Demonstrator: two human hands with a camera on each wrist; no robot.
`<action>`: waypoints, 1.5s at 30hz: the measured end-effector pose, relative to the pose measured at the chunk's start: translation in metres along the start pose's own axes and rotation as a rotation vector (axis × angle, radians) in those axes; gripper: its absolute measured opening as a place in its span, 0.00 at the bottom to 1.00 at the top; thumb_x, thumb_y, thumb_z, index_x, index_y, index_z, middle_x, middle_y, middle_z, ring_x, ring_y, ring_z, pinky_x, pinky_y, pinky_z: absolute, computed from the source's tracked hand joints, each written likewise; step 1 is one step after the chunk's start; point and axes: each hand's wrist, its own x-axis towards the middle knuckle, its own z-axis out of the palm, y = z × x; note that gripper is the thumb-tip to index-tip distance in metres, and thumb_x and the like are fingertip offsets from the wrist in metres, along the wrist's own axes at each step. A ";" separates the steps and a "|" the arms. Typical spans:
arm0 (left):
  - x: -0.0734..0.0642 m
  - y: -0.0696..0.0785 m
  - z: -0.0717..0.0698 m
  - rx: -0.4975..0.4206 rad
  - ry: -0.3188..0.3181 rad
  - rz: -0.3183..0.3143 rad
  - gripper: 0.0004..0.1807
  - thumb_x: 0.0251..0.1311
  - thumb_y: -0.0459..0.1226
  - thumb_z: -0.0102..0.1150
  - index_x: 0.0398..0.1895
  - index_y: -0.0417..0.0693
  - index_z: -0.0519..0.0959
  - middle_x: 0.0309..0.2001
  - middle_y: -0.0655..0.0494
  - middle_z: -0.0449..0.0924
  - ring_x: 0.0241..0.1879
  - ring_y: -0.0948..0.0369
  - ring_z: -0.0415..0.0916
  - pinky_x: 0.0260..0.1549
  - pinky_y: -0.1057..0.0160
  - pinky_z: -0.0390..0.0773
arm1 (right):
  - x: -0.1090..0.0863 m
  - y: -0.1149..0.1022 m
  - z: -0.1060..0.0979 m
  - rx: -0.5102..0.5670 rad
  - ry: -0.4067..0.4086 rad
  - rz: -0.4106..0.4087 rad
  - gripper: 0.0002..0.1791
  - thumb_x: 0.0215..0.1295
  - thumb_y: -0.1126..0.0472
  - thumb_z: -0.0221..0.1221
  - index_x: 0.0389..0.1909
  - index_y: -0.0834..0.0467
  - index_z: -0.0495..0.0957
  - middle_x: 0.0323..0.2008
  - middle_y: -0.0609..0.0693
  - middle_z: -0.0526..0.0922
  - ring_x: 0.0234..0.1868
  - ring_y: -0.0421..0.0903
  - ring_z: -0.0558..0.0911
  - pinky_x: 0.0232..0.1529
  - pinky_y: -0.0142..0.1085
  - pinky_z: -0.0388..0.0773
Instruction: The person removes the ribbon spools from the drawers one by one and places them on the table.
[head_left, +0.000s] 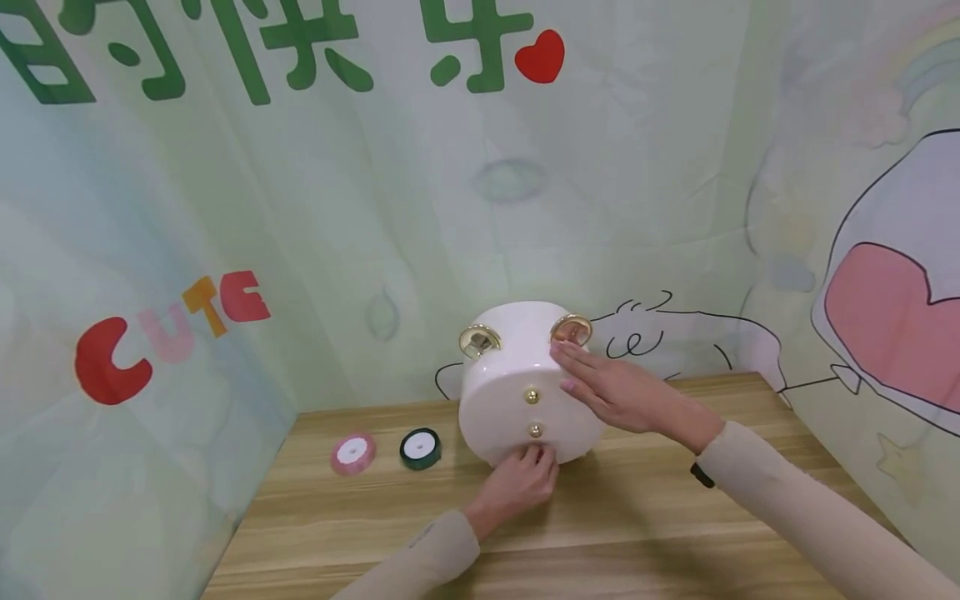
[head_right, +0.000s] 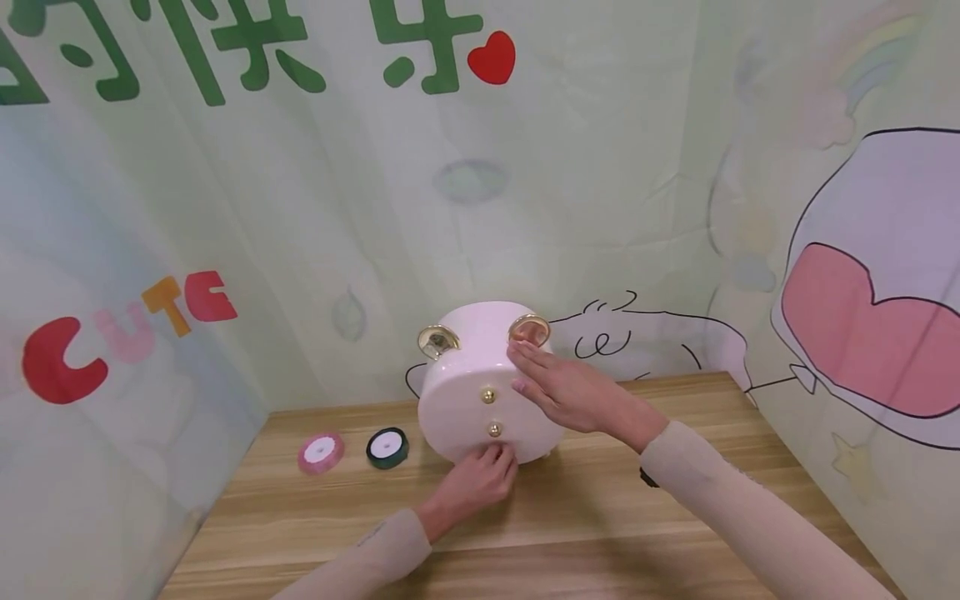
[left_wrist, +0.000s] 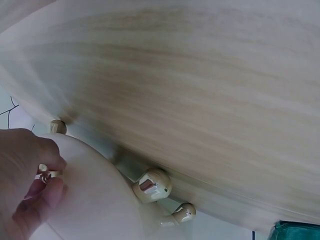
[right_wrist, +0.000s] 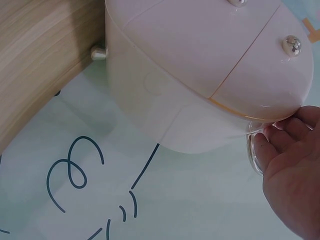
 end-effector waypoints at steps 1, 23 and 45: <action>0.000 0.000 0.000 0.010 0.001 0.003 0.36 0.78 0.24 0.21 0.42 0.54 0.86 0.40 0.60 0.81 0.37 0.65 0.79 0.32 0.72 0.78 | 0.000 0.000 0.000 -0.003 -0.001 0.001 0.32 0.84 0.49 0.46 0.82 0.56 0.58 0.82 0.54 0.60 0.82 0.54 0.64 0.75 0.54 0.69; 0.002 0.005 0.001 0.055 0.003 0.054 0.16 0.73 0.34 0.49 0.42 0.51 0.89 0.40 0.56 0.83 0.37 0.63 0.79 0.33 0.72 0.80 | -0.001 0.000 0.001 0.003 -0.010 0.008 0.32 0.84 0.48 0.46 0.82 0.56 0.58 0.83 0.54 0.59 0.82 0.54 0.63 0.75 0.55 0.69; -0.007 0.013 -0.024 -0.043 0.063 0.104 0.38 0.72 0.20 0.21 0.39 0.50 0.89 0.38 0.55 0.83 0.34 0.64 0.78 0.29 0.73 0.81 | -0.002 0.000 0.000 -0.011 -0.018 0.032 0.33 0.84 0.46 0.46 0.82 0.54 0.58 0.83 0.53 0.59 0.82 0.54 0.63 0.75 0.55 0.70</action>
